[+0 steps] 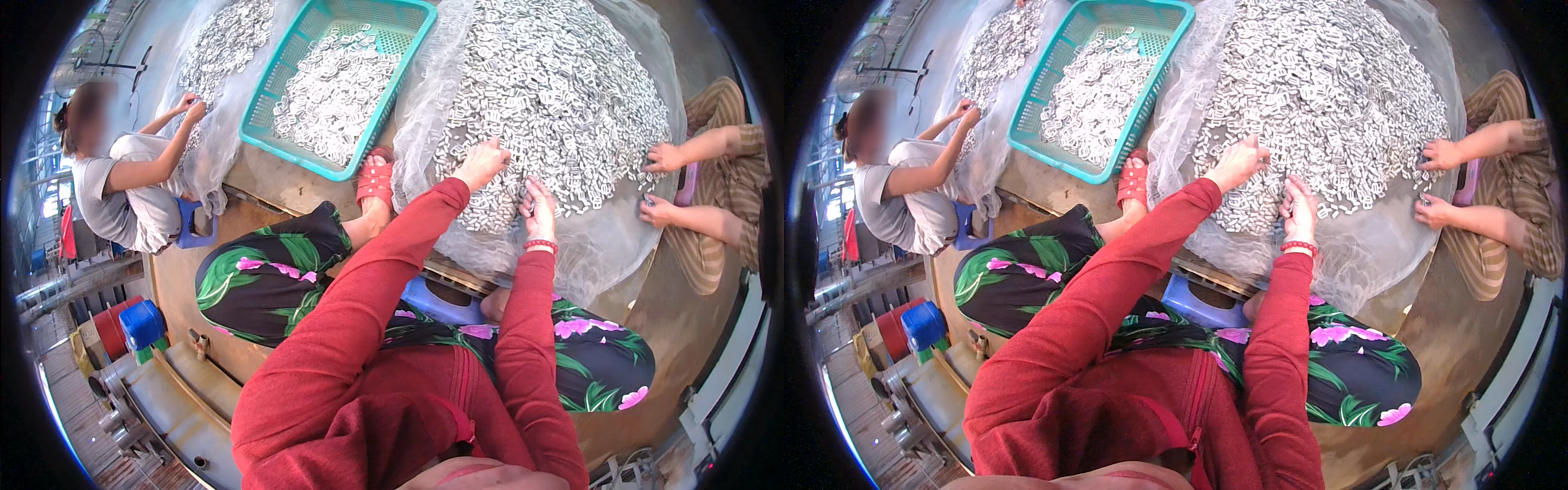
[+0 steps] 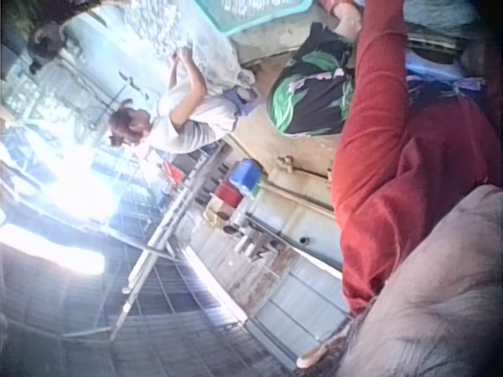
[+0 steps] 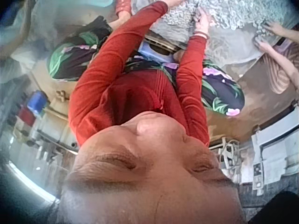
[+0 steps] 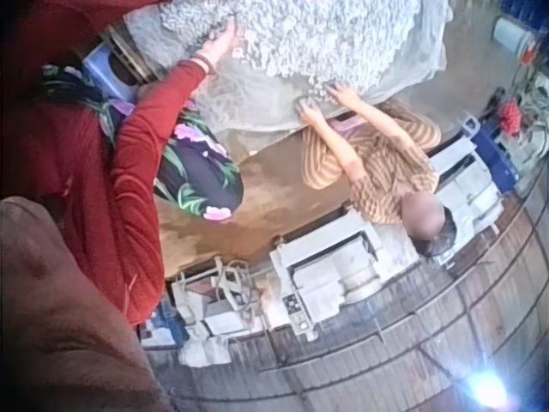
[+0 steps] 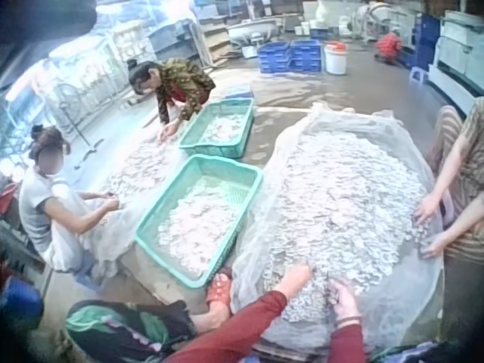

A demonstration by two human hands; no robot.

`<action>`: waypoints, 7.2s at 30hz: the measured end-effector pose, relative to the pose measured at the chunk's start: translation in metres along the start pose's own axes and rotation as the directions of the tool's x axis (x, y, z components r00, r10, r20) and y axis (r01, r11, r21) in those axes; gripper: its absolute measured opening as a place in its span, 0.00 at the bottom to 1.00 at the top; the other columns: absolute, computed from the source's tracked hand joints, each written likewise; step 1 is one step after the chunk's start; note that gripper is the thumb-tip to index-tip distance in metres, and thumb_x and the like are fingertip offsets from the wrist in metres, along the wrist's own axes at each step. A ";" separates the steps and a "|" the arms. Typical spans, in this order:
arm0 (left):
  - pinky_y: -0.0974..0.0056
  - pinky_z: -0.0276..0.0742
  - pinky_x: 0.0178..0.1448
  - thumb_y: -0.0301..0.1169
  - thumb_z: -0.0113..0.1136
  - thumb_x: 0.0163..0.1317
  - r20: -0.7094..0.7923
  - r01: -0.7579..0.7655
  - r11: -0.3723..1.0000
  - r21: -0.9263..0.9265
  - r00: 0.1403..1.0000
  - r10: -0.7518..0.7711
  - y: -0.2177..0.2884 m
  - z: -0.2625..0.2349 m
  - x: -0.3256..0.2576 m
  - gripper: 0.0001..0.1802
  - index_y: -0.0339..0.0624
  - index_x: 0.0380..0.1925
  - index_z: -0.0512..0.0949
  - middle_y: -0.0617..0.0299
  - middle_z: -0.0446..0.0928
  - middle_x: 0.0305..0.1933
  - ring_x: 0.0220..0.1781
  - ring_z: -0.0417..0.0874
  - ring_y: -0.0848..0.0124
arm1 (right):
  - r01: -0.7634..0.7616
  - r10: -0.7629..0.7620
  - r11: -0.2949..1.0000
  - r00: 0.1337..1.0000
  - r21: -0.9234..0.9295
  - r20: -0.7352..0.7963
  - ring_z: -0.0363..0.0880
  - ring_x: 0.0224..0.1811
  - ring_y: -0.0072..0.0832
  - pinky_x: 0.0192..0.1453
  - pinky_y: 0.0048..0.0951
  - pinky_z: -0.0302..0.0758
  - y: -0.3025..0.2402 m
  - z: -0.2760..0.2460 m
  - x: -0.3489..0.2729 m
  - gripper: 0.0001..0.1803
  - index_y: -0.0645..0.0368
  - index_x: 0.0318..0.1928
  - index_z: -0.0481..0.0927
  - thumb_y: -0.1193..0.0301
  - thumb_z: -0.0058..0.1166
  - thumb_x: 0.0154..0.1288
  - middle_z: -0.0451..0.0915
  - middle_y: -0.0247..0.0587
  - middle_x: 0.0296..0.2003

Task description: The person sits on a low stool and sorts small white plastic parts from a large pile on a mesh sheet into a green basket. They pick up handfuls of parts, separate them, and place the sorted items into the basket while other workers perform similar tasks nearby.

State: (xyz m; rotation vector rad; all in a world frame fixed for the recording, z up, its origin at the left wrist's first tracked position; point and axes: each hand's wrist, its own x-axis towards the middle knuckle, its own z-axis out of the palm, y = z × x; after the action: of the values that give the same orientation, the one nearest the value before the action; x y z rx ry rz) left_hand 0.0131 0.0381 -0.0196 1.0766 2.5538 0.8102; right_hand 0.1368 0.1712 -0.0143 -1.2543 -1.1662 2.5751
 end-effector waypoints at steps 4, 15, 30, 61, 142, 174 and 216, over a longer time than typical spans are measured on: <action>0.59 0.71 0.42 0.36 0.60 0.51 0.034 0.019 0.950 -0.312 0.999 -0.009 0.005 -0.020 0.001 0.12 0.47 0.36 0.74 0.55 0.74 0.30 0.39 0.76 0.59 | 0.012 -0.013 1.000 0.999 0.016 0.037 0.64 0.17 0.15 0.18 0.16 0.60 -0.002 0.010 -0.005 0.18 0.61 0.50 0.72 0.71 0.55 0.58 0.70 0.29 0.25; 0.63 0.72 0.39 0.29 0.55 0.58 -0.339 -0.119 0.859 -0.498 0.938 -0.067 0.050 -0.080 -0.023 0.09 0.38 0.36 0.72 0.55 0.77 0.30 0.35 0.80 0.65 | 0.065 -0.074 0.996 0.983 0.059 0.169 0.70 0.17 0.21 0.17 0.17 0.63 -0.031 0.047 -0.027 0.11 0.62 0.40 0.75 0.72 0.56 0.57 0.74 0.36 0.22; 0.79 0.56 0.15 0.43 0.56 0.59 0.355 0.347 -0.080 -0.934 0.926 -0.126 0.065 -0.112 -0.027 0.14 0.47 0.29 0.68 0.65 0.70 0.29 0.23 0.69 0.80 | 0.128 -0.107 0.987 0.973 -0.097 0.203 0.76 0.26 0.23 0.25 0.18 0.72 -0.044 0.054 -0.045 0.14 0.59 0.40 0.76 0.62 0.53 0.61 0.78 0.35 0.28; 0.55 0.70 0.37 0.35 0.55 0.54 0.024 -0.258 0.944 -0.205 0.963 0.269 0.061 -0.118 -0.027 0.13 0.41 0.36 0.67 0.52 0.74 0.29 0.35 0.76 0.53 | 0.379 -0.266 0.859 0.905 -0.345 0.331 0.72 0.25 0.18 0.30 0.16 0.69 -0.073 0.062 -0.062 0.21 0.66 0.46 0.74 0.82 0.56 0.47 0.76 0.41 0.35; 0.73 0.64 0.19 0.47 0.55 0.57 0.081 0.126 0.072 -0.989 0.889 -0.450 -0.045 -0.164 -0.044 0.17 0.45 0.30 0.71 0.68 0.72 0.26 0.27 0.77 0.77 | 0.493 -0.288 0.613 0.867 -0.617 0.406 0.57 0.18 0.10 0.20 0.15 0.52 -0.069 0.179 -0.029 0.12 0.58 0.43 0.77 0.73 0.55 0.56 0.67 0.22 0.16; 0.48 0.75 0.41 0.20 0.42 0.55 -0.280 0.641 0.767 0.028 0.742 -0.609 -0.148 -0.066 -0.006 0.16 0.33 0.45 0.61 0.37 0.68 0.43 0.39 0.76 0.43 | 0.674 -0.473 0.432 0.735 -0.599 0.487 0.74 0.28 0.27 0.29 0.29 0.71 0.034 0.219 0.108 0.15 0.60 0.38 0.76 0.60 0.46 0.64 0.71 0.33 0.23; 0.70 0.64 0.15 0.40 0.44 0.54 -0.162 -0.514 -0.755 -0.407 0.854 -0.495 -0.061 -0.273 -0.037 0.11 0.46 0.24 0.71 0.62 0.68 0.19 0.20 0.71 0.68 | 0.824 -0.684 0.048 0.438 -0.564 0.583 0.74 0.37 0.24 0.42 0.24 0.70 -0.124 0.145 -0.117 0.09 0.61 0.41 0.79 0.74 0.50 0.60 0.77 0.39 0.37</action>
State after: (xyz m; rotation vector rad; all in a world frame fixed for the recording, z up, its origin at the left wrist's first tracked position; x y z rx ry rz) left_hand -0.1141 -0.1312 0.1674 -0.2658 -0.1111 2.8618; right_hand 0.0816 0.1308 0.1990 -0.1097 -2.3484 1.2265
